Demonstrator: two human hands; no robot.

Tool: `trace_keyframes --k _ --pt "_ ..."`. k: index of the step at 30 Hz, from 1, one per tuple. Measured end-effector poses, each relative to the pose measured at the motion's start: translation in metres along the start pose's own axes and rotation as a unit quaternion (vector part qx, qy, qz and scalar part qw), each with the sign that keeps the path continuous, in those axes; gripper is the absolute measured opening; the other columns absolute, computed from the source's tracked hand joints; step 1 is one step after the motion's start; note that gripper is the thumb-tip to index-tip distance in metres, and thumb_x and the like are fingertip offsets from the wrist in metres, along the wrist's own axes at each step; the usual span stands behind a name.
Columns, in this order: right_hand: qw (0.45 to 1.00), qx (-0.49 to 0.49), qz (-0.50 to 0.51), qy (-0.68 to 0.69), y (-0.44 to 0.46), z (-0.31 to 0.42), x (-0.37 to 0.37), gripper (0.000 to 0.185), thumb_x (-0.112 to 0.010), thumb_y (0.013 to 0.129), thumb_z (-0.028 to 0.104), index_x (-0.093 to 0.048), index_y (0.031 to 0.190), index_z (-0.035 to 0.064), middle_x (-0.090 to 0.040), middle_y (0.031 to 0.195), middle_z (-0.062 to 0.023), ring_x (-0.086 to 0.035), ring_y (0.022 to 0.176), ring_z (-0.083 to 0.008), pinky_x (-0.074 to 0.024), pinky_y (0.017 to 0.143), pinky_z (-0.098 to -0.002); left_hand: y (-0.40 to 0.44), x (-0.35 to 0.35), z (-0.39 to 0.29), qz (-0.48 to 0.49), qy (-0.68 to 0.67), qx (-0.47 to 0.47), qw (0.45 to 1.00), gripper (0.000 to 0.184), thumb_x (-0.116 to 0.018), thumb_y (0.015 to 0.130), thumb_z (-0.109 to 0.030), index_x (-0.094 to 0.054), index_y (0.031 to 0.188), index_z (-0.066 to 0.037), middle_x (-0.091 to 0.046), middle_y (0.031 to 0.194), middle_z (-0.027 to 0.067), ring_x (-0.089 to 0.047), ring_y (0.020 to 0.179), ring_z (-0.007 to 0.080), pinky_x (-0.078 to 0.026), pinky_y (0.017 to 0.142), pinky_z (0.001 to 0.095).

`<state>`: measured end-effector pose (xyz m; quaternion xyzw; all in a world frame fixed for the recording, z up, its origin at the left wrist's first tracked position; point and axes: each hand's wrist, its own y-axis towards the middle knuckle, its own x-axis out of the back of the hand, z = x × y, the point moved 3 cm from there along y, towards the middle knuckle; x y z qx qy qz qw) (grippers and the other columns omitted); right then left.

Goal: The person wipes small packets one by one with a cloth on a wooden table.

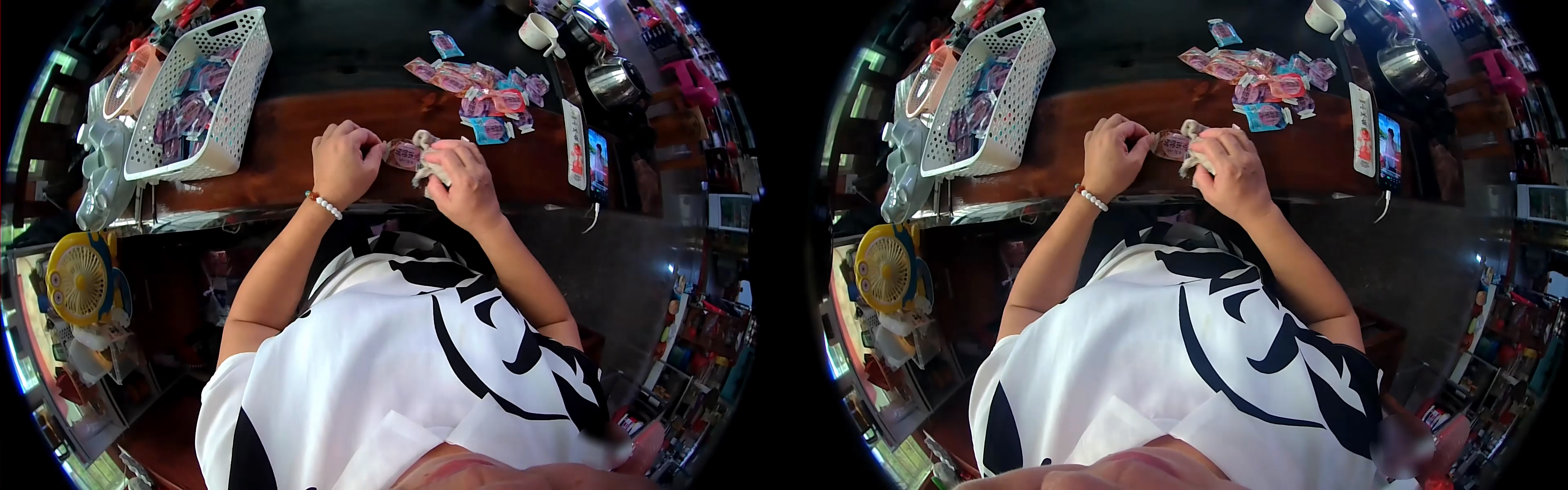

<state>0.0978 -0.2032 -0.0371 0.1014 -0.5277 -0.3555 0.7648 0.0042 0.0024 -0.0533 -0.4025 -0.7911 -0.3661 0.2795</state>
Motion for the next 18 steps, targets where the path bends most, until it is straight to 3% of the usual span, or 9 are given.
trace_keyframes --k 2,4,5,9,11,12,15,18 --pt "1.000 -0.014 -0.015 -0.004 -0.008 -0.008 0.003 0.027 -0.075 0.078 0.003 -0.072 0.104 0.0066 -0.069 0.117 -0.0120 -0.066 0.111 -0.0354 -0.0516 0.106 -0.0487 0.006 0.003 -0.002 0.007 0.004 -0.005 1.000 0.013 -0.081 0.089 -0.021 -0.079 0.086 -0.009 -0.069 0.090 0.0042 -0.065 0.087 0.0252 -0.048 0.079 0.0398" --pt "0.999 -0.026 -0.040 -0.005 -0.012 -0.009 0.007 0.028 -0.074 0.079 0.002 -0.072 0.107 0.0058 -0.069 0.115 -0.0129 -0.066 0.110 -0.0366 -0.0524 0.104 -0.0476 0.018 0.007 -0.002 0.057 -0.139 0.090 0.985 0.014 -0.082 0.091 -0.018 -0.079 0.091 -0.004 -0.070 0.093 0.0083 -0.068 0.084 0.0229 -0.053 0.074 0.0360" --pt "0.999 -0.027 -0.040 -0.007 -0.013 -0.009 0.007 0.028 -0.074 0.079 0.002 -0.072 0.107 0.0058 -0.069 0.115 -0.0129 -0.066 0.110 -0.0366 -0.0524 0.104 -0.0476 0.025 0.008 -0.002 0.036 -0.159 0.060 0.985 0.012 -0.081 0.092 -0.013 -0.078 0.095 -0.001 -0.070 0.094 0.0109 -0.070 0.081 0.0206 -0.056 0.072 0.0322" --pt "0.992 -0.070 -0.082 0.072 -0.013 -0.018 0.011 0.030 -0.073 0.081 -0.002 -0.070 0.110 0.0038 -0.070 0.114 -0.0154 -0.067 0.110 -0.0372 -0.0548 0.099 -0.0436 0.047 0.037 -0.036 0.006 -0.194 0.012 0.981 0.007 -0.081 0.090 -0.009 -0.078 0.095 -0.005 -0.069 0.094 0.0075 -0.070 0.084 0.0205 -0.055 0.076 0.0341" --pt "0.987 -0.083 -0.096 0.096 -0.014 -0.020 0.012 0.030 -0.072 0.082 -0.003 -0.069 0.111 0.0030 -0.070 0.114 -0.0163 -0.068 0.109 -0.0375 -0.0558 0.097 -0.0421 0.045 0.050 -0.053 -0.085 -0.025 -0.243 0.966 0.009 -0.083 0.086 -0.011 -0.078 0.094 -0.011 -0.068 0.094 0.0045 -0.068 0.084 0.0233 -0.052 0.078 0.0371" --pt "0.982 -0.101 -0.107 0.122 -0.013 -0.021 0.014 0.029 -0.072 0.084 -0.003 -0.069 0.112 0.0025 -0.071 0.114 -0.0164 -0.069 0.108 -0.0364 -0.0562 0.096 -0.0412 0.039 0.050 -0.055 -0.076 -0.014 -0.273 0.959 0.013 -0.083 0.082 -0.011 -0.077 0.093 -0.016 -0.067 0.095 0.0017 -0.066 0.090 0.0254 -0.049 0.083 0.0401" --pt "0.966 -0.142 -0.121 0.179 -0.017 -0.028 0.012 0.027 -0.073 0.088 -0.003 -0.068 0.114 0.0018 -0.071 0.115 -0.0162 -0.071 0.106 -0.0339 -0.0568 0.094 -0.0395 0.008 0.040 -0.047 -0.007 0.029 -0.310 0.950 0.015 -0.082 0.080 -0.010 -0.076 0.093 -0.017 -0.066 0.095 0.0010 -0.065 0.094 0.0246 -0.049 0.087 0.0420" --pt "0.941 -0.195 -0.123 0.247 -0.020 -0.034 0.009 0.027 -0.074 0.090 -0.002 -0.069 0.116 0.0016 -0.071 0.115 -0.0155 -0.071 0.105 -0.0314 -0.0568 0.094 -0.0383 -0.027 0.024 -0.030 0.026 0.009 -0.286 0.958 0.019 -0.082 0.078 -0.010 -0.077 0.095 -0.016 -0.069 0.100 -0.0004 -0.066 0.101 0.0242 -0.049 0.095 0.0434"
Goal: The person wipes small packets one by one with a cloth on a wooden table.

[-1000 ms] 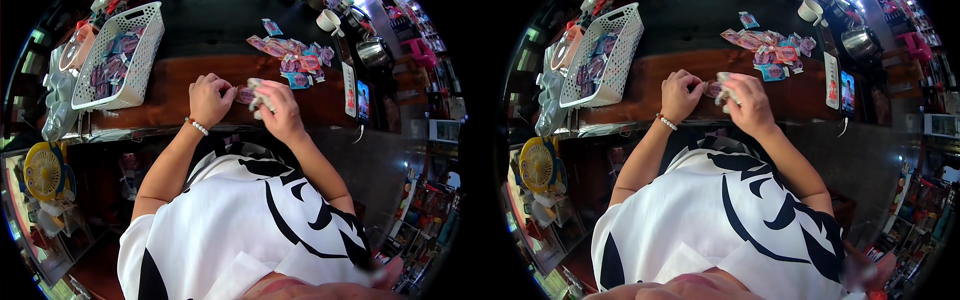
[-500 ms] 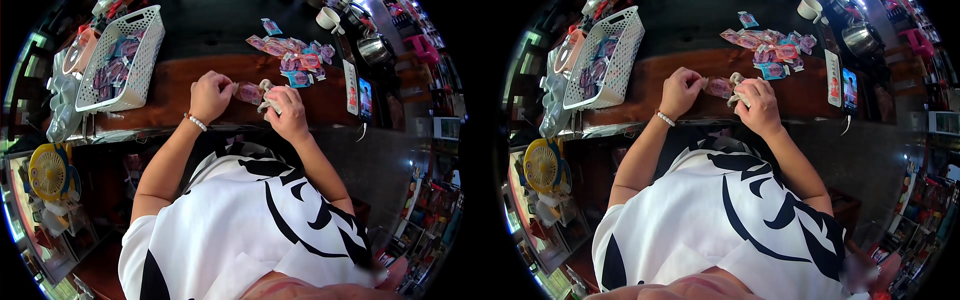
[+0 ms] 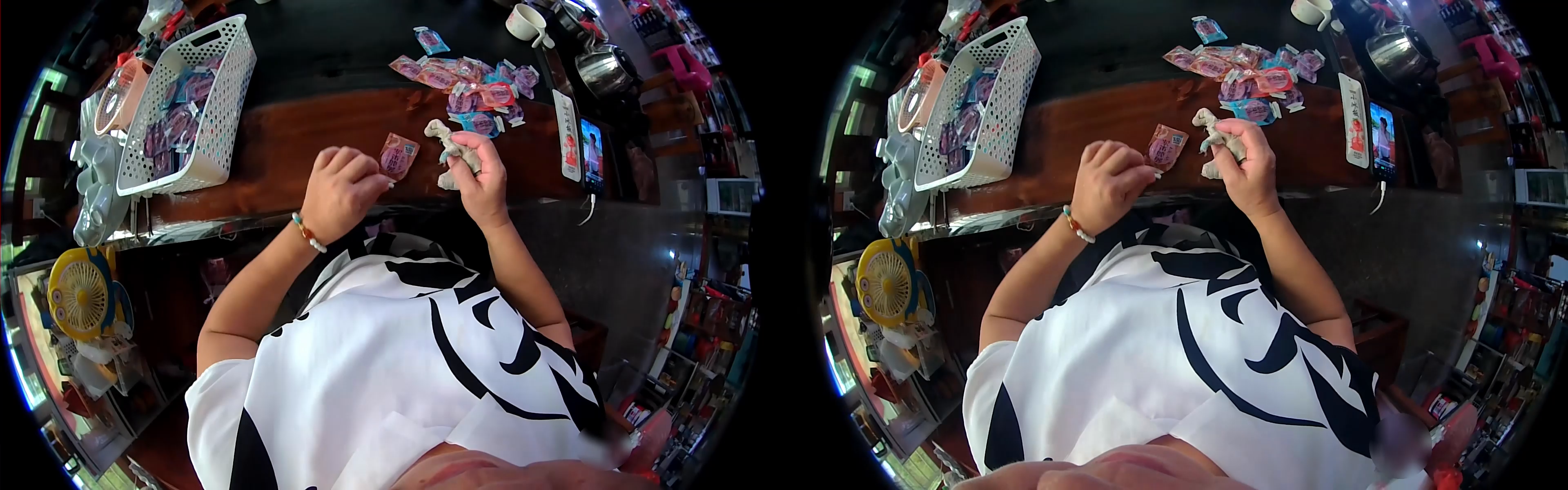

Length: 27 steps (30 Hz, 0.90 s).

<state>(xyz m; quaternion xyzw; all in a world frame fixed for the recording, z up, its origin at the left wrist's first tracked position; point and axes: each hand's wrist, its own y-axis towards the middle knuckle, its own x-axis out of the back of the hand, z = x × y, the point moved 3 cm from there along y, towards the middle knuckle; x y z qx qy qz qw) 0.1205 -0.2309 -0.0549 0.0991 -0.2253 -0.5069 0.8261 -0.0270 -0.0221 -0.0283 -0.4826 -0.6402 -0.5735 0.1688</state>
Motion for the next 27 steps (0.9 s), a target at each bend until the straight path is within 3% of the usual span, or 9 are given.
trace_keyframes --k 3,6,9,13,19,23,27 --pt "0.997 -0.053 -0.002 0.056 0.002 0.009 -0.006 0.030 -0.075 0.089 -0.001 -0.070 0.118 0.0026 -0.072 0.118 -0.0159 -0.071 0.108 -0.0316 -0.0566 0.096 -0.0383 -0.017 -0.006 -0.008 -0.015 -0.011 0.028 0.999 0.021 -0.082 0.078 -0.009 -0.078 0.098 -0.015 -0.073 0.107 0.0005 -0.068 0.107 0.0247 -0.050 0.097 0.0432" --pt "0.976 0.160 0.117 -0.087 0.006 0.044 -0.029 0.040 -0.076 0.082 -0.002 -0.072 0.121 0.0058 -0.071 0.128 -0.0158 -0.067 0.121 -0.0359 -0.0521 0.107 -0.0468 -0.025 -0.010 -0.012 -0.045 -0.015 0.047 0.998 0.022 -0.082 0.078 -0.008 -0.079 0.099 -0.014 -0.075 0.113 0.0017 -0.069 0.111 0.0254 -0.051 0.096 0.0421" --pt "0.937 0.234 0.187 -0.180 0.003 0.041 -0.052 0.034 -0.072 0.083 0.002 -0.074 0.116 0.0061 -0.071 0.127 -0.0138 -0.066 0.122 -0.0350 -0.0494 0.111 -0.0470 -0.029 -0.015 -0.007 -0.054 -0.009 0.047 0.997 0.023 -0.082 0.081 -0.013 -0.079 0.103 -0.014 -0.074 0.113 -0.0005 -0.069 0.112 0.0241 -0.053 0.093 0.0403" --pt "0.945 0.220 0.137 -0.201 0.029 0.021 -0.050 0.026 -0.069 0.084 0.000 -0.073 0.109 0.0052 -0.073 0.119 -0.0128 -0.068 0.114 -0.0342 -0.0520 0.102 -0.0467 -0.026 -0.016 -0.009 -0.073 -0.012 0.058 0.996 0.021 -0.082 0.080 -0.012 -0.080 0.101 -0.015 -0.075 0.109 -0.0008 -0.070 0.108 0.0235 -0.054 0.091 0.0390" --pt "0.955 0.182 0.124 -0.197 0.034 0.022 -0.055 0.028 -0.067 0.083 -0.003 -0.071 0.111 0.0033 -0.073 0.117 -0.0163 -0.068 0.114 -0.0382 -0.0533 0.102 -0.0470 -0.024 -0.016 -0.011 -0.083 -0.008 0.056 0.995 0.021 -0.082 0.080 -0.012 -0.080 0.101 -0.014 -0.075 0.107 -0.0008 -0.071 0.107 0.0232 -0.054 0.090 0.0383" --pt "0.935 0.243 0.190 -0.173 0.007 0.050 -0.069 0.028 -0.067 0.080 -0.003 -0.072 0.107 0.0012 -0.070 0.115 -0.0152 -0.066 0.113 -0.0376 -0.0540 0.103 -0.0478 -0.029 -0.019 -0.008 -0.091 -0.006 0.057 0.994 0.017 -0.082 0.079 -0.012 -0.077 0.096 -0.013 -0.075 0.105 0.0016 -0.071 0.107 0.0237 -0.054 0.091 0.0384" --pt "0.937 0.224 0.204 -0.174 -0.006 0.054 -0.064 0.025 -0.069 0.079 -0.002 -0.073 0.103 0.0010 -0.070 0.114 -0.0140 -0.066 0.114 -0.0350 -0.0540 0.104 -0.0460 -0.029 -0.014 -0.008 -0.083 -0.026 0.044 0.995 0.022 -0.082 0.075 -0.006 -0.074 0.095 -0.010 -0.075 0.105 0.0052 -0.072 0.105 0.0277 -0.055 0.090 0.0412"
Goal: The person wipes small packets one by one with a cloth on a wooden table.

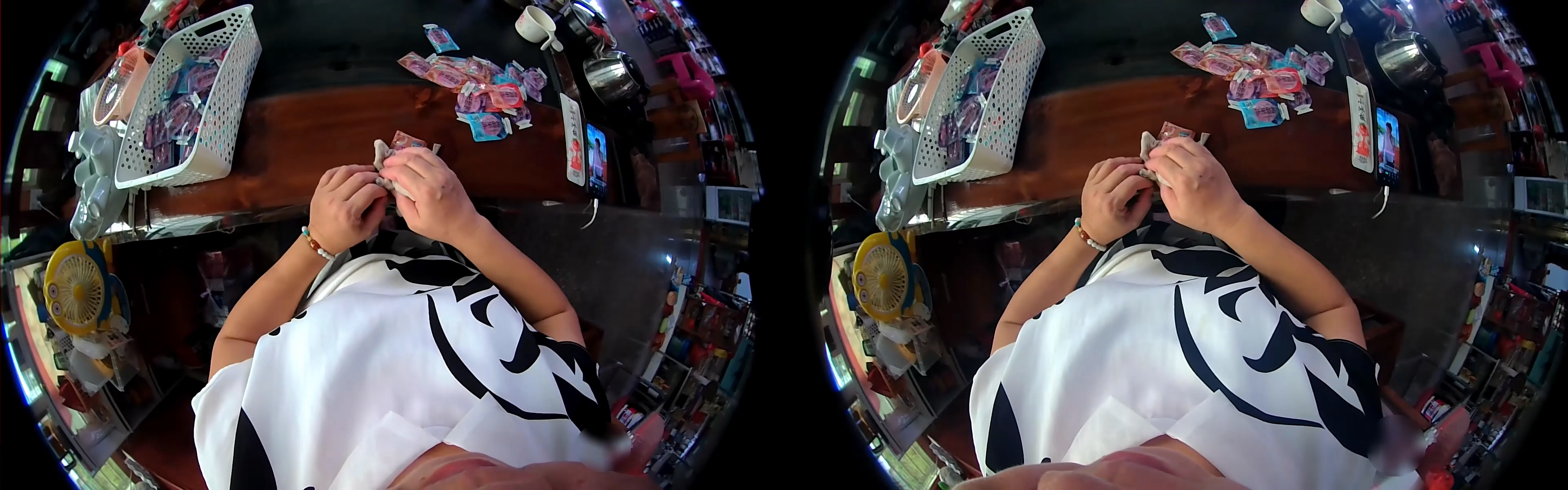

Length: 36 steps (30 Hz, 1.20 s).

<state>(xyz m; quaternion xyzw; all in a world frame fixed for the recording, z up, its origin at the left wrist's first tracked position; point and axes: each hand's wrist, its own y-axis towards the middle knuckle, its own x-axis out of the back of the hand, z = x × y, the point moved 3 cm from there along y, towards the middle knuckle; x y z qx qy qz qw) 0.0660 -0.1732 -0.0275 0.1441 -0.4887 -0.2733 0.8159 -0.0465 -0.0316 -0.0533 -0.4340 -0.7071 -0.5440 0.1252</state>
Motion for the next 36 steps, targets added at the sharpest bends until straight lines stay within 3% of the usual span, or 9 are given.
trace_keyframes --k 8,12,16,18,20,22,24,27,36 --pt "0.998 -0.005 0.016 0.058 -0.019 -0.004 0.016 0.022 -0.069 0.073 -0.003 -0.073 0.094 0.0037 -0.071 0.107 -0.0110 -0.067 0.109 -0.0325 -0.0558 0.098 -0.0438 0.024 0.005 0.014 0.010 -0.173 0.203 0.964 0.025 -0.072 0.085 0.004 -0.071 0.110 -0.001 -0.073 0.110 0.0147 -0.070 0.103 0.0365 -0.057 0.092 0.0389" --pt "0.994 -0.020 0.008 0.111 -0.027 -0.015 0.022 0.021 -0.069 0.070 -0.002 -0.073 0.090 0.0054 -0.072 0.100 -0.0098 -0.068 0.101 -0.0318 -0.0556 0.093 -0.0427 0.063 -0.010 0.027 0.043 -0.099 0.129 0.986 0.027 -0.071 0.088 -0.001 -0.075 0.115 -0.002 -0.074 0.115 0.0136 -0.070 0.106 0.0355 -0.058 0.093 0.0403" --pt "0.984 -0.057 -0.003 0.168 -0.028 -0.020 0.029 0.021 -0.069 0.071 -0.003 -0.073 0.090 0.0045 -0.074 0.095 -0.0095 -0.068 0.095 -0.0306 -0.0554 0.091 -0.0401 0.097 -0.033 0.036 0.174 -0.064 0.082 0.979 0.028 -0.073 0.090 -0.020 -0.079 0.113 -0.006 -0.075 0.116 0.0106 -0.070 0.110 0.0332 -0.058 0.096 0.0439" --pt "0.971 -0.106 -0.002 0.216 -0.030 -0.026 0.030 0.020 -0.068 0.073 -0.003 -0.073 0.091 0.0041 -0.075 0.096 -0.0092 -0.069 0.095 -0.0291 -0.0554 0.091 -0.0391 0.114 -0.036 0.034 0.341 -0.019 0.144 0.929 0.036 -0.077 0.089 -0.026 -0.077 0.119 -0.007 -0.075 0.118 0.0131 -0.070 0.107 0.0332 -0.058 0.093 0.0434" --pt "0.969 -0.107 -0.007 0.222 -0.029 -0.025 0.031 0.020 -0.067 0.073 -0.003 -0.073 0.091 0.0039 -0.076 0.096 -0.0090 -0.069 0.094 -0.0285 -0.0554 0.091 -0.0386 0.128 -0.040 0.040 0.369 -0.001 0.143 0.919 0.038 -0.079 0.088 -0.032 -0.079 0.117 -0.007 -0.077 0.113 0.0133 -0.072 0.104 0.0319 -0.058 0.092 0.0420" --pt "0.967 -0.108 -0.011 0.230 -0.030 -0.025 0.031 0.020 -0.067 0.074 -0.003 -0.073 0.091 0.0036 -0.076 0.097 -0.0088 -0.069 0.094 -0.0279 -0.0555 0.091 -0.0381 0.136 -0.039 0.041 0.490 -0.043 0.212 0.844 0.037 -0.080 0.088 -0.032 -0.079 0.114 -0.005 -0.079 0.107 0.0141 -0.074 0.099 0.0298 -0.059 0.090 0.0392" --pt "0.969 -0.104 -0.015 0.224 -0.030 -0.025 0.031 0.020 -0.067 0.075 -0.002 -0.073 0.093 0.0035 -0.076 0.098 -0.0088 -0.070 0.095 -0.0280 -0.0555 0.092 -0.0377 0.132 -0.035 0.048 0.483 -0.091 0.230 0.840 0.032 -0.076 0.090 -0.027 -0.081 0.111 -0.003 -0.080 0.104 0.0156 -0.075 0.098 0.0298 -0.059 0.090 0.0397" --pt "0.966 -0.109 -0.033 0.233 -0.030 -0.024 0.031 0.021 -0.067 0.076 -0.002 -0.073 0.095 0.0035 -0.077 0.100 -0.0089 -0.070 0.095 -0.0283 -0.0557 0.092 -0.0386 0.109 -0.030 0.079 0.311 -0.285 0.376 0.825 0.035 -0.082 0.091 -0.026 -0.078 0.110 0.003 -0.079 0.095 0.0117 -0.075 0.084 0.0170 -0.061 0.076 0.0304" --pt "0.951 -0.190 -0.132 0.206 -0.004 -0.026 0.027 0.016 -0.072 0.089 -0.002 -0.071 0.103 0.0027 -0.072 0.103 -0.0109 -0.071 0.096 -0.0258 -0.0560 0.088 -0.0350 0.053 0.022 0.078 0.207 -0.212 0.478 0.827 0.026 -0.075 0.097 -0.020 -0.076 0.105 0.005 -0.079 0.087 0.0102 -0.074 0.069 0.0140 -0.061 0.066 0.0274"
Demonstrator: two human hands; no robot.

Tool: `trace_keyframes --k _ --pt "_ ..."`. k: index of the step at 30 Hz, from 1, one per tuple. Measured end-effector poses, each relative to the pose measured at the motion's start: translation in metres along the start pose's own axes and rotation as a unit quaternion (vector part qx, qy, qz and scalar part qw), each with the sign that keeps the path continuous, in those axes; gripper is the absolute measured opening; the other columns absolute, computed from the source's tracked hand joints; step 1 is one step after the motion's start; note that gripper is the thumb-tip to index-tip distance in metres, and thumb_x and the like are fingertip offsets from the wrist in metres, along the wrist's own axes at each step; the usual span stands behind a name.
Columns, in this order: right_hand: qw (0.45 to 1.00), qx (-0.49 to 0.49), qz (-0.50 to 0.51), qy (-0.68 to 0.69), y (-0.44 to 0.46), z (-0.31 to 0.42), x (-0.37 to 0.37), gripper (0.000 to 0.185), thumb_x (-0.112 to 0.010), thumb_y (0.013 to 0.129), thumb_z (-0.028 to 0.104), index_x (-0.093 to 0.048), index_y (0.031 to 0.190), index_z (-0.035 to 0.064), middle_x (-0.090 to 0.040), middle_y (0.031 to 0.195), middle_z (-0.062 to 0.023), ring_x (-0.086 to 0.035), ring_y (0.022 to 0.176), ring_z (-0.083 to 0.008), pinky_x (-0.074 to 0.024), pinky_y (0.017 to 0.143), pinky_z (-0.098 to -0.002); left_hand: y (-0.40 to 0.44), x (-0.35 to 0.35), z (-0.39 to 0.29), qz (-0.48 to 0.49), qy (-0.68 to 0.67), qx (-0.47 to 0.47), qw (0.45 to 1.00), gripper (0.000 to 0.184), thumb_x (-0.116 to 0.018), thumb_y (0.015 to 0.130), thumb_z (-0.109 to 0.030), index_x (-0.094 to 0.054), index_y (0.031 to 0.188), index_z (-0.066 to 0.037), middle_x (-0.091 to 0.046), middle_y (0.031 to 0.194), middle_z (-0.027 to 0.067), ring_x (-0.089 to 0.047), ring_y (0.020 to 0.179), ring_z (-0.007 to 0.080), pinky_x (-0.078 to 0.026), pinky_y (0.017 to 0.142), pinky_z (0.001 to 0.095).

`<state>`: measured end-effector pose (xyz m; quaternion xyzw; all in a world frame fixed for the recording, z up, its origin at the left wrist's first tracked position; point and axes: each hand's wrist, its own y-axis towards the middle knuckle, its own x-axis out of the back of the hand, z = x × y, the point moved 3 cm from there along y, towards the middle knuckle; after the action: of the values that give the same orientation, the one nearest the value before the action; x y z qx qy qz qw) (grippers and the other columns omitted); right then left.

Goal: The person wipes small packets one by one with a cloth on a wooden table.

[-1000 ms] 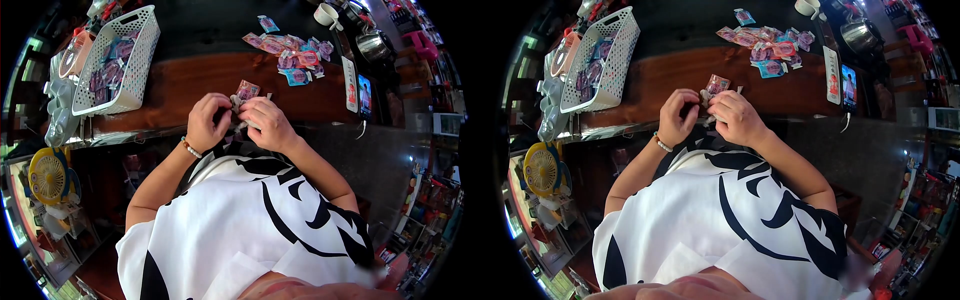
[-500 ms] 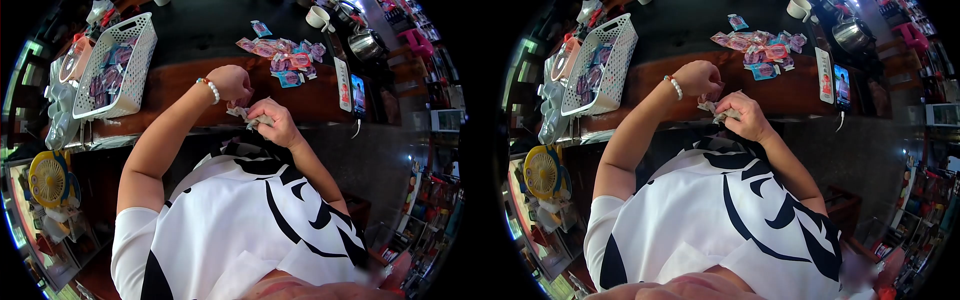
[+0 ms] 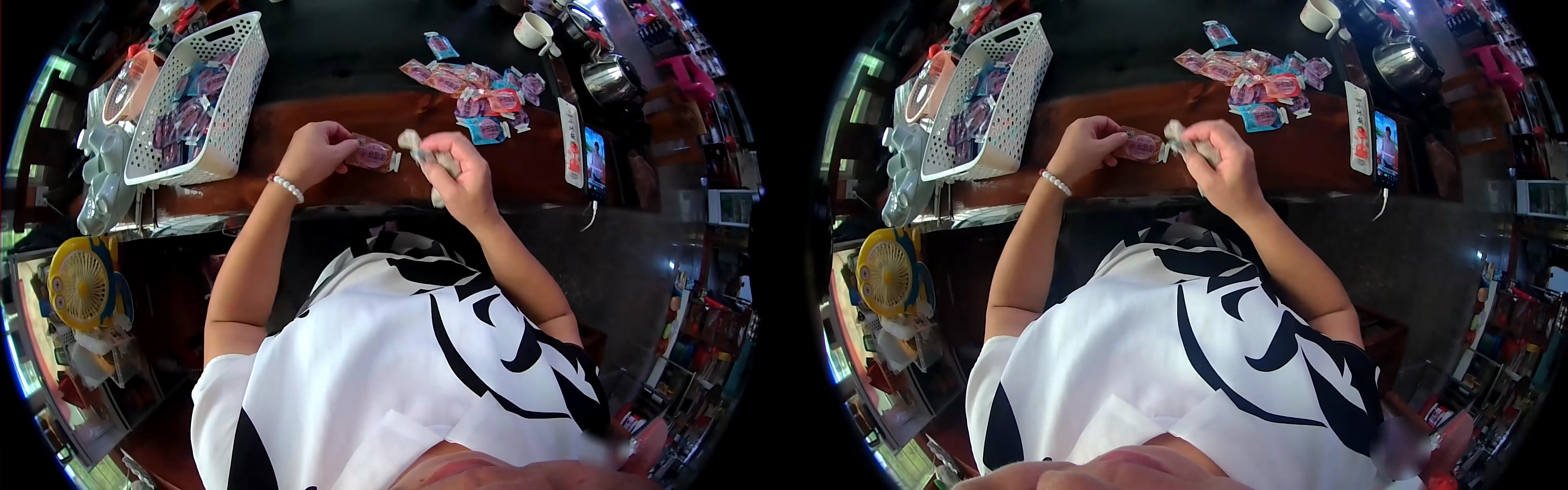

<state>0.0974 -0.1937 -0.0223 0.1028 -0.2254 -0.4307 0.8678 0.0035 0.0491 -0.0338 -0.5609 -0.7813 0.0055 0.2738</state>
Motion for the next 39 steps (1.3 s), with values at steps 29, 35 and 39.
trace_keyframes --k 29,35,39 --pt "0.966 -0.169 -0.062 0.187 -0.010 -0.030 0.032 0.020 -0.066 0.103 0.005 -0.070 0.122 0.0009 -0.071 0.106 0.0005 -0.063 0.092 -0.0032 -0.0512 0.082 -0.0211 -0.056 -0.040 0.001 -0.182 0.230 -0.436 0.851 0.019 -0.085 0.080 -0.005 -0.079 0.093 -0.018 -0.072 0.111 0.0058 -0.069 0.090 0.0244 -0.060 0.070 0.0350" --pt "0.973 0.152 0.120 -0.121 0.011 0.002 -0.044 0.027 -0.071 0.092 -0.001 -0.073 0.119 0.0013 -0.071 0.128 -0.0174 -0.068 0.121 -0.0355 -0.0538 0.106 -0.0427 -0.055 -0.043 0.007 -0.214 0.226 -0.414 0.855 0.017 -0.086 0.079 -0.010 -0.080 0.093 -0.017 -0.065 0.100 0.0052 -0.065 0.090 0.0254 -0.057 0.069 0.0361" --pt "0.958 0.196 0.098 -0.185 0.019 -0.009 -0.048 0.024 -0.071 0.086 0.001 -0.071 0.110 0.0037 -0.071 0.117 -0.0156 -0.068 0.116 -0.0362 -0.0548 0.103 -0.0454 -0.050 -0.040 0.009 -0.206 0.214 -0.395 0.870 0.017 -0.086 0.078 -0.011 -0.080 0.093 -0.015 -0.065 0.097 0.0046 -0.065 0.089 0.0266 -0.056 0.070 0.0372"
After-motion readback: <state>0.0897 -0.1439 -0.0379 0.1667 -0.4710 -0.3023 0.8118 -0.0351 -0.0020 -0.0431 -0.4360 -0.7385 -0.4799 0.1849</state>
